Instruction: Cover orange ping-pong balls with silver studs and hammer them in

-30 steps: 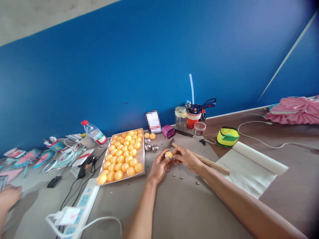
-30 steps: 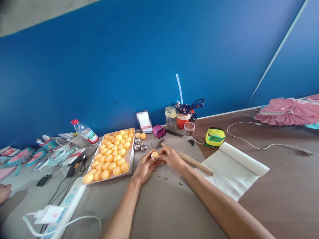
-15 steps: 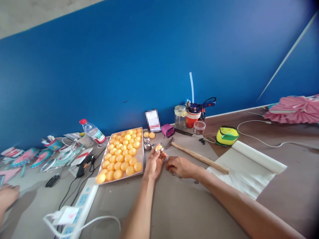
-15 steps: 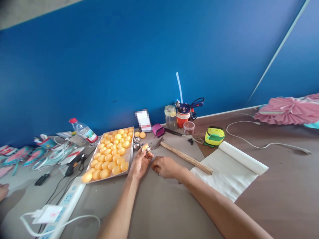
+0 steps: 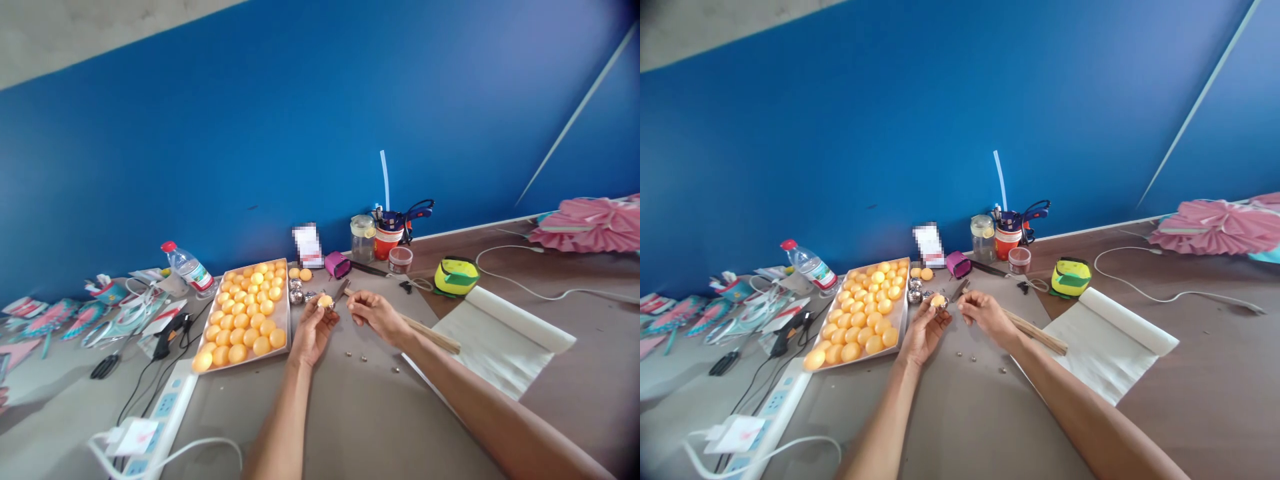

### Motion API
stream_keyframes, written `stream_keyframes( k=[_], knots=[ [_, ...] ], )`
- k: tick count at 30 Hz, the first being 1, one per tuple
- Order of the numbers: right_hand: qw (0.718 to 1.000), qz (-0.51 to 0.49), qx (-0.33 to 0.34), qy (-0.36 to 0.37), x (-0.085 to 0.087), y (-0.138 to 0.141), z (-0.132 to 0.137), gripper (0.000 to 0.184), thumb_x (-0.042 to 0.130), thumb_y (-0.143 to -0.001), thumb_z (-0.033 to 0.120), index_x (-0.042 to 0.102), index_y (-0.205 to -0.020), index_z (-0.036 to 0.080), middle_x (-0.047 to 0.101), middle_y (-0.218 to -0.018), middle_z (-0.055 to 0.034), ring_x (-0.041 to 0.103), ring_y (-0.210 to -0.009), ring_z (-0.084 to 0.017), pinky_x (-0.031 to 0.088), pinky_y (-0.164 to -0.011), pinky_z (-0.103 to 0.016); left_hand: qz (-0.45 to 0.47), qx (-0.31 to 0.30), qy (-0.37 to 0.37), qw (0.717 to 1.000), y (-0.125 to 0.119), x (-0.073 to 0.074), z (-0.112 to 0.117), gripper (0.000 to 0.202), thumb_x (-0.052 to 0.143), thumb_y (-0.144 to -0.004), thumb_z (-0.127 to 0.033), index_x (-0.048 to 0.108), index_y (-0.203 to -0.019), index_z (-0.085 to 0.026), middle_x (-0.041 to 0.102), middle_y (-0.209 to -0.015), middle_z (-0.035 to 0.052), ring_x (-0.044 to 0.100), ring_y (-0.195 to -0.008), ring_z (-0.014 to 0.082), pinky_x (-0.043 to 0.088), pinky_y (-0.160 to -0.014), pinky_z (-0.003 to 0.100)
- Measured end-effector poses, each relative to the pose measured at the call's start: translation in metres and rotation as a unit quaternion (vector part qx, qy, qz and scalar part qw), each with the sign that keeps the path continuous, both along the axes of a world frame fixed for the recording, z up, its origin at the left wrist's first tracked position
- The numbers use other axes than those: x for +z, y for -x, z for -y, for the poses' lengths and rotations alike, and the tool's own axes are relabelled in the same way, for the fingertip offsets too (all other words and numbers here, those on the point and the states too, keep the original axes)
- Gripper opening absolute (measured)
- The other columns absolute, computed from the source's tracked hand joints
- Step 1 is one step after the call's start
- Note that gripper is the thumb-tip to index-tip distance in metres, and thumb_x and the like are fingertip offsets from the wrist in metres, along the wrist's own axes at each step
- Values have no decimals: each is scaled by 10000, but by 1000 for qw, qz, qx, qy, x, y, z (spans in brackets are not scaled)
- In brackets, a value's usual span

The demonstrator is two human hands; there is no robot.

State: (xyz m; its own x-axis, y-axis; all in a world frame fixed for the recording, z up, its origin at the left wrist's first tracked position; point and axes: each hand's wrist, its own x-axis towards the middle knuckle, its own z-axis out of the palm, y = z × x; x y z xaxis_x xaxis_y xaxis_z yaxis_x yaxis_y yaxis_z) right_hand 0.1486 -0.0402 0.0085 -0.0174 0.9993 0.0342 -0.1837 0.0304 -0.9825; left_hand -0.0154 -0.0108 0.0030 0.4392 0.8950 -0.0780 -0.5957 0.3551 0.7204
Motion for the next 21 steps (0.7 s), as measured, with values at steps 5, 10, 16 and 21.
stream_keyframes(
  k=[5, 10, 16, 21],
  knots=[
    [993, -101, 46, 31, 9, -1, 2, 268, 670, -658, 347, 607, -819, 143, 568, -649, 10, 507, -532, -85, 391, -568, -239, -2, -36, -5, 999, -2, 0, 1, 363, 653, -721, -181, 572, -1075, -181, 627, -874, 36, 579, -707, 110, 432, -750, 289],
    [1000, -7, 9, 20, 7, 5, 1, 161, 639, -657, 277, 598, -762, 162, 552, -618, 32, 446, -484, -67, 360, -526, -230, -9, -47, -16, 999, -3, 0, 2, 349, 673, -702, -178, 604, -1044, -168, 624, -873, 40, 568, -694, 102, 430, -727, 274],
    [996, 84, -17, 0, 8, 9, 1, 87, 558, -665, 227, 600, -710, 166, 503, -577, 41, 400, -500, -71, 335, -511, -220, -20, -51, -22, 998, -4, -1, 2, 340, 689, -688, -190, 619, -1020, -169, 616, -886, 37, 561, -692, 105, 429, -713, 276],
    [995, 97, -9, 5, 6, 10, 2, 57, 539, -660, 207, 562, -697, 170, 486, -556, 51, 417, -499, -76, 346, -523, -224, -25, -51, -35, 998, -4, -4, 2, 341, 677, -704, -204, 615, -1037, -171, 613, -882, 35, 566, -687, 106, 425, -724, 280]
  ],
)
